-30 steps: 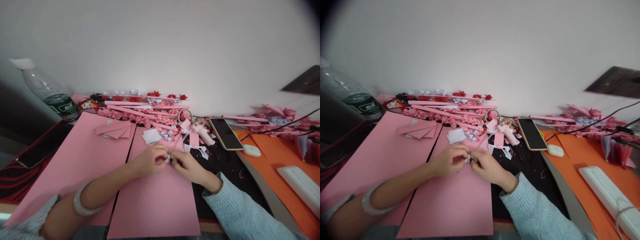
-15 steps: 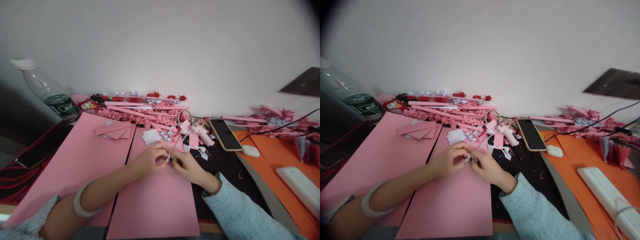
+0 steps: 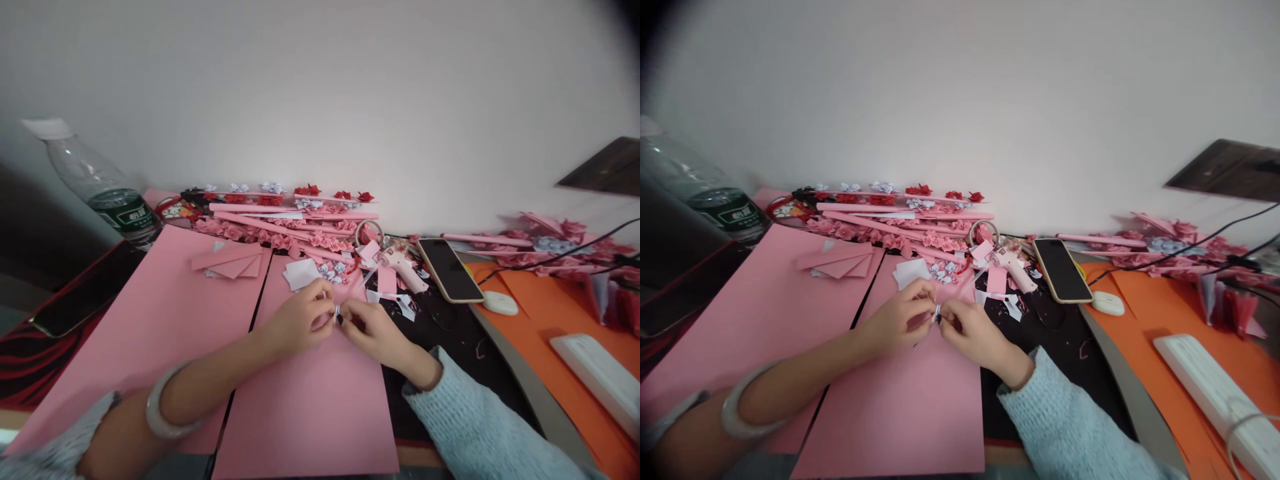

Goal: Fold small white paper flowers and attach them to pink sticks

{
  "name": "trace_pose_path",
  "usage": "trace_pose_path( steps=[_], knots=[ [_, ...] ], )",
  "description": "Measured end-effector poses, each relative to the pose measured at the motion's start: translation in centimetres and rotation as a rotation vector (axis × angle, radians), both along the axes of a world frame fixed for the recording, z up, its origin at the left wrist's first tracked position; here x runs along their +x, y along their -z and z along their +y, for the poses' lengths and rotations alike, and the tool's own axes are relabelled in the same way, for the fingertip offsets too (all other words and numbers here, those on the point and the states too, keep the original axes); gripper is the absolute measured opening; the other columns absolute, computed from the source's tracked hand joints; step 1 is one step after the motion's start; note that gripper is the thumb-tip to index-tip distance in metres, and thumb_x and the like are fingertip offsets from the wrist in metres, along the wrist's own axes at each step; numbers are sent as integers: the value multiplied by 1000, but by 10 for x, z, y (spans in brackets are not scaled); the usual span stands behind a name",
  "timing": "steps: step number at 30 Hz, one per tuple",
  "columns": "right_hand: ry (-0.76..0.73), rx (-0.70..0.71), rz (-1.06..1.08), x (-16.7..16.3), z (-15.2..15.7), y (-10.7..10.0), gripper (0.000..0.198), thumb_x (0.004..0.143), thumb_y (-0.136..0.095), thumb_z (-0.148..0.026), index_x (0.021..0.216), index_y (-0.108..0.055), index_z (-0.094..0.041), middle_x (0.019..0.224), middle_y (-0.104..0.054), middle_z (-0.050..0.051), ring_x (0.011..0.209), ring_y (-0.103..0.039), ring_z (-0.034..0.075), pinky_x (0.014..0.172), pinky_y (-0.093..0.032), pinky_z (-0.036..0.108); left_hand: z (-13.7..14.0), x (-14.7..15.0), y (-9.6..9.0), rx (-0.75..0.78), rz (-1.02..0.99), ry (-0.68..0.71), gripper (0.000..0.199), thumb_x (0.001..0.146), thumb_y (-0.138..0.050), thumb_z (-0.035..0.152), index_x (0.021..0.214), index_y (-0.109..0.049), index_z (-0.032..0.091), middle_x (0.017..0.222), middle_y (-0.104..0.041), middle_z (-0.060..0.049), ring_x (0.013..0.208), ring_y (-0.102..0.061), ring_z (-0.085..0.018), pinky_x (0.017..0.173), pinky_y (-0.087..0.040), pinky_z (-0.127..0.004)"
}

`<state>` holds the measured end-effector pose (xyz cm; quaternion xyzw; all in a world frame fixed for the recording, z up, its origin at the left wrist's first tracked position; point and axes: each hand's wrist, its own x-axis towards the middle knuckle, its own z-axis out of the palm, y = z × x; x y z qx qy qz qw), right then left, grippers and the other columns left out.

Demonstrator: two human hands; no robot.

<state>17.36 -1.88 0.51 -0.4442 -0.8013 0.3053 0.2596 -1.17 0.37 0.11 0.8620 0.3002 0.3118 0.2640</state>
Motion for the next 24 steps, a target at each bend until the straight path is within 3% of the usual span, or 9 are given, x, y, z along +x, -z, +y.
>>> trace_pose_path(
  steps=[8,12,15,19,24],
  knots=[
    [-28,39,-88,0,0,-1,14,79,-42,-8,71,-38,-19,61,-38,-6,53,-34,8,51,-26,20,-1,0,1,-10,14,-7,11,77,-45,9,70,-47,16,87,-42,-3,73,-45,-12,66,-42,-25],
    [-36,-11,-23,0,1,-2,18,79,-39,-7,67,-33,-19,58,-33,-7,51,-31,8,49,-25,20,-1,1,1,-114,-15,2,12,78,-42,9,70,-43,17,86,-40,-2,65,-41,-9,55,-38,-21],
    [-32,-56,44,0,3,-2,20,79,-38,-8,65,-31,-20,58,-30,-7,51,-29,8,48,-24,20,-1,2,1,-167,-27,5,15,79,-40,10,67,-41,17,79,-42,0,68,-43,-11,58,-37,-23],
    [-30,-136,146,0,3,-2,18,80,-38,-9,65,-37,-19,57,-36,-6,52,-34,8,49,-26,20,1,2,1,-318,-19,37,19,82,-37,11,65,-38,18,66,-42,2,64,-42,-12,59,-36,-24],
    [-31,-299,315,0,0,-5,18,86,-39,-17,68,-42,-18,57,-43,-5,50,-38,8,49,-31,21,1,3,-6,-503,-70,58,19,87,-34,20,70,-42,18,67,-43,2,64,-43,-12,60,-37,-24]
  ],
)
